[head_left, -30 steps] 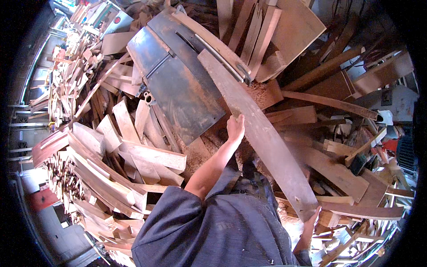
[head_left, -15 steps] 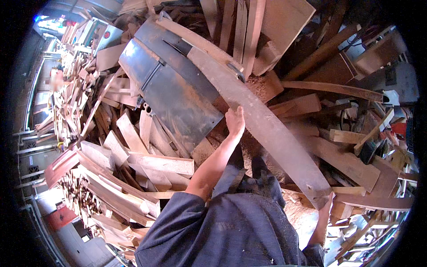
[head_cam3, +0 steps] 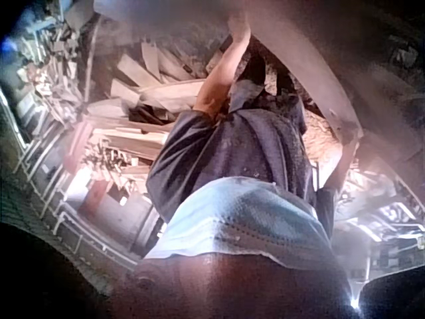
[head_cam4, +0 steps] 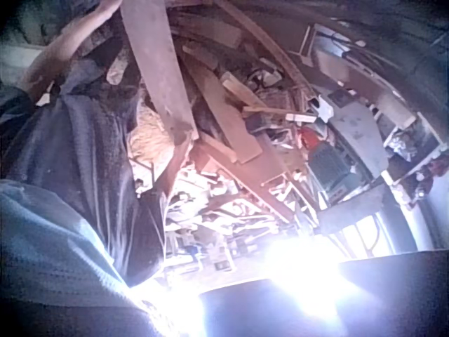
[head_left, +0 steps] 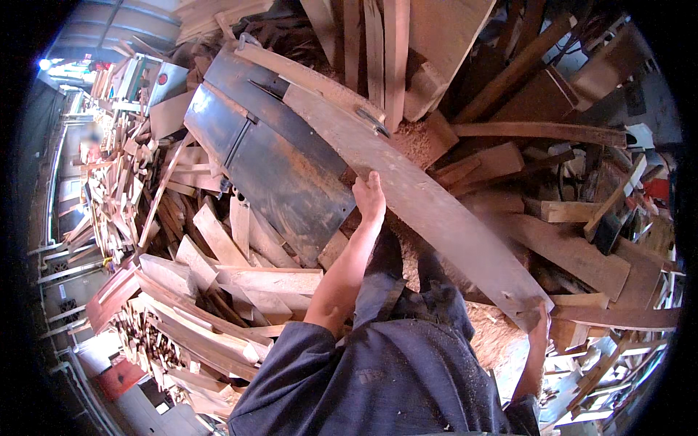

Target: The person selects a piece of wood from a pile and uses a cordless drill to make a hole in it. They then move to a table saw and cut several pieces of wood, including a long plank and smaller offcuts. The person also uses a tape measure to measure a piece of wood.

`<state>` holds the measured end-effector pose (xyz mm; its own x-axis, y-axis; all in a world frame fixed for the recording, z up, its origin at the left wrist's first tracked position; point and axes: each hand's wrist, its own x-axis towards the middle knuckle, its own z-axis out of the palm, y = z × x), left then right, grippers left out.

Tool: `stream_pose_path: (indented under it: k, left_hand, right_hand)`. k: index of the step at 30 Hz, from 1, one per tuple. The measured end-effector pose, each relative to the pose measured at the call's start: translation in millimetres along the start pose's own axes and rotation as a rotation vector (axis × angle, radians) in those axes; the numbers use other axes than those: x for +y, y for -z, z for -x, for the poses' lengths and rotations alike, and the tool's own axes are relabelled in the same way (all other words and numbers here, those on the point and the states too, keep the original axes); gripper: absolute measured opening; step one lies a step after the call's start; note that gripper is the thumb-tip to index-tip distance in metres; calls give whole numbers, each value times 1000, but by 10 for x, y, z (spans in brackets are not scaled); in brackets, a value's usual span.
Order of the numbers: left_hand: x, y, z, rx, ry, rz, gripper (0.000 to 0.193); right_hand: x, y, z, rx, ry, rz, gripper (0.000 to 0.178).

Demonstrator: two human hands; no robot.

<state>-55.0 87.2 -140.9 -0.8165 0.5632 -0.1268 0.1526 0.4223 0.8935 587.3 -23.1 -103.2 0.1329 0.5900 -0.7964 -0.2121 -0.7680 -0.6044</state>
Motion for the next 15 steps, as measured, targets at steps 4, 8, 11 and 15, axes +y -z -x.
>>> stream_pose_path:
  k: [4, 8, 11, 15]
  left_hand:
    - [100, 14, -29, 1, 25, -11, 44]
    - [8, 41, -96, 22, -42, 1, 42]
    - [14, 26, -156, -7, -3, 36, 42]
    - [-12, 0, -204, 88, 6, -95, 44]
  right_hand:
    - [18, -14, -44, 38, -4, 33, 50]
    - [-49, -138, -35, -74, 42, 17, 56]
    - [6, -104, -44, -57, 28, -1, 57]
    - [-91, -331, 23, -69, 1, -26, 55]
